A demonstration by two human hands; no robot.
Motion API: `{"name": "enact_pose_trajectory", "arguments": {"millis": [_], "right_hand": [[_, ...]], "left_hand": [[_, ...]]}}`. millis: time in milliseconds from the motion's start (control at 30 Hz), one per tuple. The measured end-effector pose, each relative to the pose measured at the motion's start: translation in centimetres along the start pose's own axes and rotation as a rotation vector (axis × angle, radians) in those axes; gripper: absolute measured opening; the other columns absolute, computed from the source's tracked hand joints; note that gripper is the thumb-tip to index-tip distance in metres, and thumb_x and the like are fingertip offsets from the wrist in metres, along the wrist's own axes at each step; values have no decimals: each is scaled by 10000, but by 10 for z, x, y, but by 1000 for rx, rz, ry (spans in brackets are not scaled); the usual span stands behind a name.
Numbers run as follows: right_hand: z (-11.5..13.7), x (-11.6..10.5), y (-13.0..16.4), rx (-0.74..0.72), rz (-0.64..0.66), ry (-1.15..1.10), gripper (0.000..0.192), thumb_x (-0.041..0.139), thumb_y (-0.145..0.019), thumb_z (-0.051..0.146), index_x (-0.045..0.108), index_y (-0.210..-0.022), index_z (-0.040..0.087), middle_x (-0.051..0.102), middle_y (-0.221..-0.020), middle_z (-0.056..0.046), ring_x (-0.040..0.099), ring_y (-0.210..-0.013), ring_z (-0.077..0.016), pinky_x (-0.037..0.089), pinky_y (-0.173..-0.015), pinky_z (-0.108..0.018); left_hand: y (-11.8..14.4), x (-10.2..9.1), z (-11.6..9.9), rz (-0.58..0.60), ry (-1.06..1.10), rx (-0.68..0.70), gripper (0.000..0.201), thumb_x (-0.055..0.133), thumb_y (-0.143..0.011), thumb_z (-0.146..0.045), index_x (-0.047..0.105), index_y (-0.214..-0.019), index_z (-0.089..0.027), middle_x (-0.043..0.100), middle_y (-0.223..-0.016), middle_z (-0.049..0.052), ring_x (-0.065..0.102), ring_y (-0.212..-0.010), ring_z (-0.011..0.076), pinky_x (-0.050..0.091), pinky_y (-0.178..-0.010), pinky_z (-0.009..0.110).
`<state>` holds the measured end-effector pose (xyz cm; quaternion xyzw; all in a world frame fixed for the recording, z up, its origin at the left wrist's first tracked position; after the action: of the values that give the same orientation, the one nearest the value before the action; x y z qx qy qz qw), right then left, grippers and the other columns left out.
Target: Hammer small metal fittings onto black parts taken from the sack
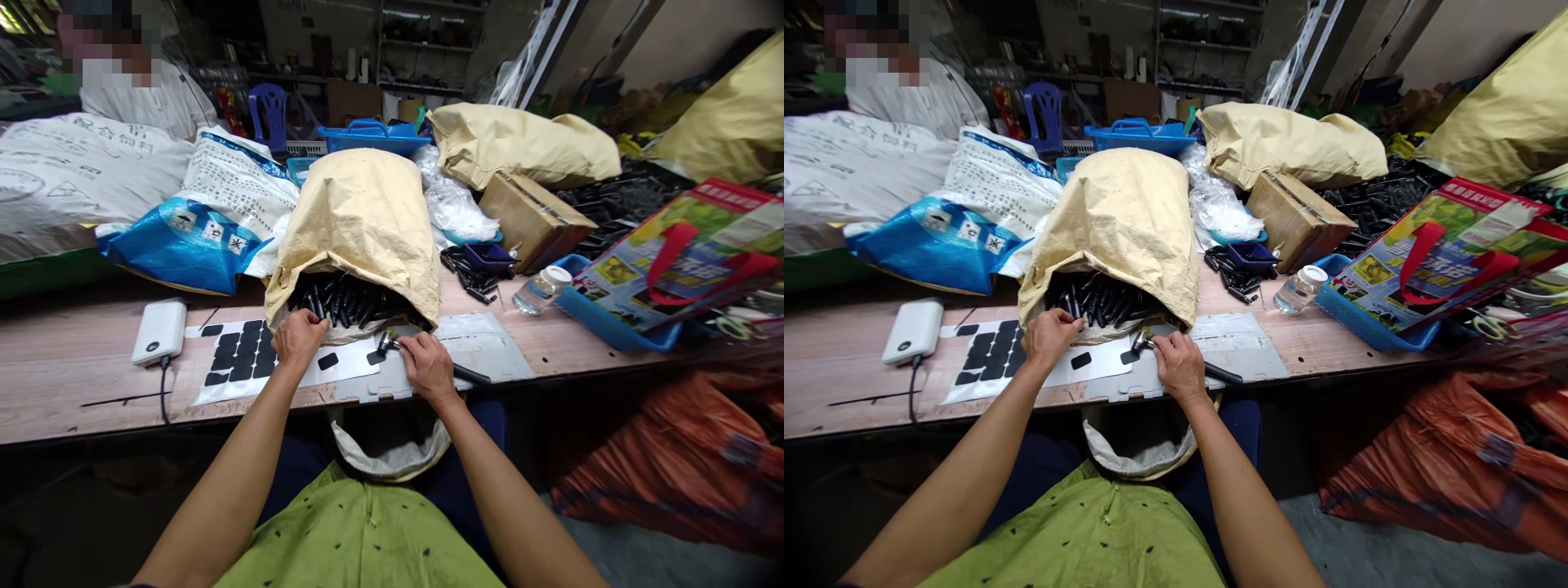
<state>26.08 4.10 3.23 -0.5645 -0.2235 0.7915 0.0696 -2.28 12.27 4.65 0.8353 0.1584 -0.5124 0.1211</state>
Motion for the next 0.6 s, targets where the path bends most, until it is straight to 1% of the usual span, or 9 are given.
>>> {"name": "enact_pose_trajectory", "arguments": {"millis": [133, 233, 300, 367, 400, 467, 533, 600], "right_hand": [[0, 0, 0, 4, -3, 0, 231, 574, -971, 267, 706, -1159, 249, 608, -964, -56, 516, -914, -216, 409, -832, -321], [0, 0, -1, 2, -1, -2, 226, 576, -968, 261, 707, -1152, 247, 609, -964, -55, 516, -911, -214, 409, -830, -319], [0, 0, -1, 2, 0, 1, 222, 575, -970, 261, 708, -1146, 246, 610, -964, -54, 518, -916, -215, 410, -835, -320], [0, -1, -1, 2, 0, 1, 218, 575, -971, 262, 709, -1143, 246, 610, -962, -54, 519, -921, -216, 410, -840, -320], [0, -1, -1, 3, 1, -1, 219, 576, -972, 262, 709, -1145, 246, 610, -964, -54, 519, -923, -216, 410, -842, -320], [0, 0, 0, 7, 1, -4, 222, 576, -972, 264, 708, -1149, 247, 610, -966, -54, 520, -921, -214, 411, -841, -319], [0, 0, 0, 11, 1, -5, 226, 572, -974, 269, 708, -1153, 247, 609, -965, -56, 520, -921, -214, 411, -838, -318], [0, 0, 0, 12, 2, -3, 228, 567, -976, 274, 709, -1153, 245, 609, -960, -58, 519, -918, -214, 411, -834, -319]], "left_hand": [[-5, 9, 2, 37, 0, -37, 458, 667, -747, -659, 797, -924, -257, 758, -1018, 160, 673, -1010, 390, 491, -807, 471], [-12, 13, 1, 56, 50, -60, 433, 673, -755, -620, 802, -922, -242, 761, -1015, 157, 673, -990, 379, 479, -778, 450], [-12, 10, 2, 58, 98, -70, 399, 670, -761, -595, 798, -905, -246, 767, -976, 134, 671, -955, 360, 465, -742, 422], [-8, 4, 3, 48, 145, -17, 373, 661, -769, -583, 782, -864, -243, 762, -897, 99, 668, -873, 315, 446, -701, 380], [-4, 1, 2, 51, 169, 55, 358, 659, -774, -573, 769, -840, -239, 752, -852, 77, 661, -821, 282, 436, -684, 355], [10, -2, -3, 97, 207, 284, 315, 668, -785, -531, 742, -804, -225, 725, -789, 39, 635, -742, 218, 420, -668, 313], [33, 1, -9, 200, 201, 546, 265, 676, -800, -477, 730, -807, -218, 706, -787, 20, 619, -730, 184, 414, -675, 289], [55, 7, -10, 296, 134, 745, 227, 670, -826, -441, 727, -825, -221, 696, -819, 19, 616, -767, 181, 407, -687, 283]]}}
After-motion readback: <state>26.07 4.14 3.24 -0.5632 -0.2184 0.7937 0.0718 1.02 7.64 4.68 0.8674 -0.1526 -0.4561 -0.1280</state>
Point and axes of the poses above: each hand's wrist, its own y-axis away from the middle knuckle, its own x-axis out of the palm, z = x × y, the point moved 7 cm from there along -y, towards the middle knuckle
